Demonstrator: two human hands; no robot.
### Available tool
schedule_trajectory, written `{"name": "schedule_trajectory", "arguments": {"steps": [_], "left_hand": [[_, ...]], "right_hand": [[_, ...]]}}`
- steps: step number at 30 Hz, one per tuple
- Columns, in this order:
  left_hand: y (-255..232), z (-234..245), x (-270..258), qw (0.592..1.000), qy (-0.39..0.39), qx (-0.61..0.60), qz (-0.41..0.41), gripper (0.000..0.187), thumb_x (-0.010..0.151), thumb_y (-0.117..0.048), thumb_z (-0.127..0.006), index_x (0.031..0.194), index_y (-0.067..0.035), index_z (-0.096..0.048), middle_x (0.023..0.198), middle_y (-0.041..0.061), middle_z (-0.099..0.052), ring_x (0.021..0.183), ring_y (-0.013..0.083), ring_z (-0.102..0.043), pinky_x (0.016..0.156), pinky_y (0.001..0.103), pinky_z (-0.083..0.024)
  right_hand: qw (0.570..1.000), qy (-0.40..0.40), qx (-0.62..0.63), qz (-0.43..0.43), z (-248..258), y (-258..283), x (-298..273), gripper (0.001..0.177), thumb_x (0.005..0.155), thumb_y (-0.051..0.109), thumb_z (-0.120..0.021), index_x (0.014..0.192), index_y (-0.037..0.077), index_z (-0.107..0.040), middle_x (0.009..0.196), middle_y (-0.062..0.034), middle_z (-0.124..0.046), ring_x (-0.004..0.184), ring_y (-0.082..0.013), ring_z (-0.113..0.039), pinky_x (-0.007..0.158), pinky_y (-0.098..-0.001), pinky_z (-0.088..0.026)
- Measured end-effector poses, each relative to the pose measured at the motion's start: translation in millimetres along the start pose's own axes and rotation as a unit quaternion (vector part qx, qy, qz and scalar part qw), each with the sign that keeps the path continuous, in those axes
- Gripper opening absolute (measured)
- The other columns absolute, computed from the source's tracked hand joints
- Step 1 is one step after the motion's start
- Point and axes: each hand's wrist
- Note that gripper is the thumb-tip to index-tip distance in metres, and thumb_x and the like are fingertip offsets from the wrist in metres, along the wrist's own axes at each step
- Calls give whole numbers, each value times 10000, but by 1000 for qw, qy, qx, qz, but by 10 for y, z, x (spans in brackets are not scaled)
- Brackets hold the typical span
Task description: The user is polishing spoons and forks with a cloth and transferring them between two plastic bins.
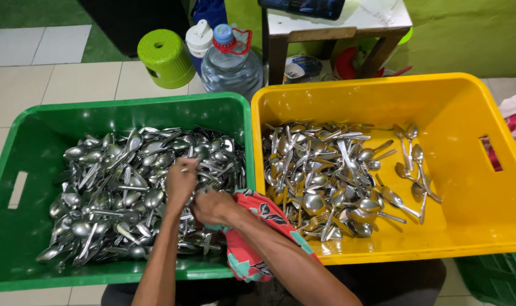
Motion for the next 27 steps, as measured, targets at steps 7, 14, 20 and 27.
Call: {"name": "schedule_trajectory", "arguments": {"steps": [7,14,20,27], "left_hand": [[527,213,-182,941,-146,-301,44,208,1055,-185,-593,1002,8,-649,853,118,-645,696,131,-602,608,223,-560],[376,151,-273,926,6,-378,-19,223,1077,-106,-486,922,-39,-632,746,34,-520,688,138,-539,696,257,-473],[91,303,-446,961,0,-261,-91,218,1080,-89,-512,906,-49,-637,725,54,-555,723,163,-527,732,310,-465],[230,336,-449,971,13,-204,-124,193,1063,-98,-553,910,-52,-661,770,70,-582,753,185,-557,758,357,-495]], "right_hand": [[910,-384,156,24,746,413,-583,308,945,131,-523,1235,66,-600,1010,-180,-583,980,-467,-635,747,-545,-534],[845,-512,40,146,723,362,-468,352,1004,119,-576,1347,177,-625,975,-96,-469,827,-365,-631,636,-442,-572],[846,-512,47,140,595,297,-361,319,978,109,-582,1280,197,-631,946,-103,-481,808,-379,-624,653,-446,-560],[875,-468,120,42,677,54,-251,252,974,174,-564,1211,185,-649,971,-106,-563,911,-407,-668,759,-479,-560]]}}
Point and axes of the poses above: each hand's wrist, its own x-axis towards the middle knuckle, its own z-axis out of the back of the hand, y = z × x
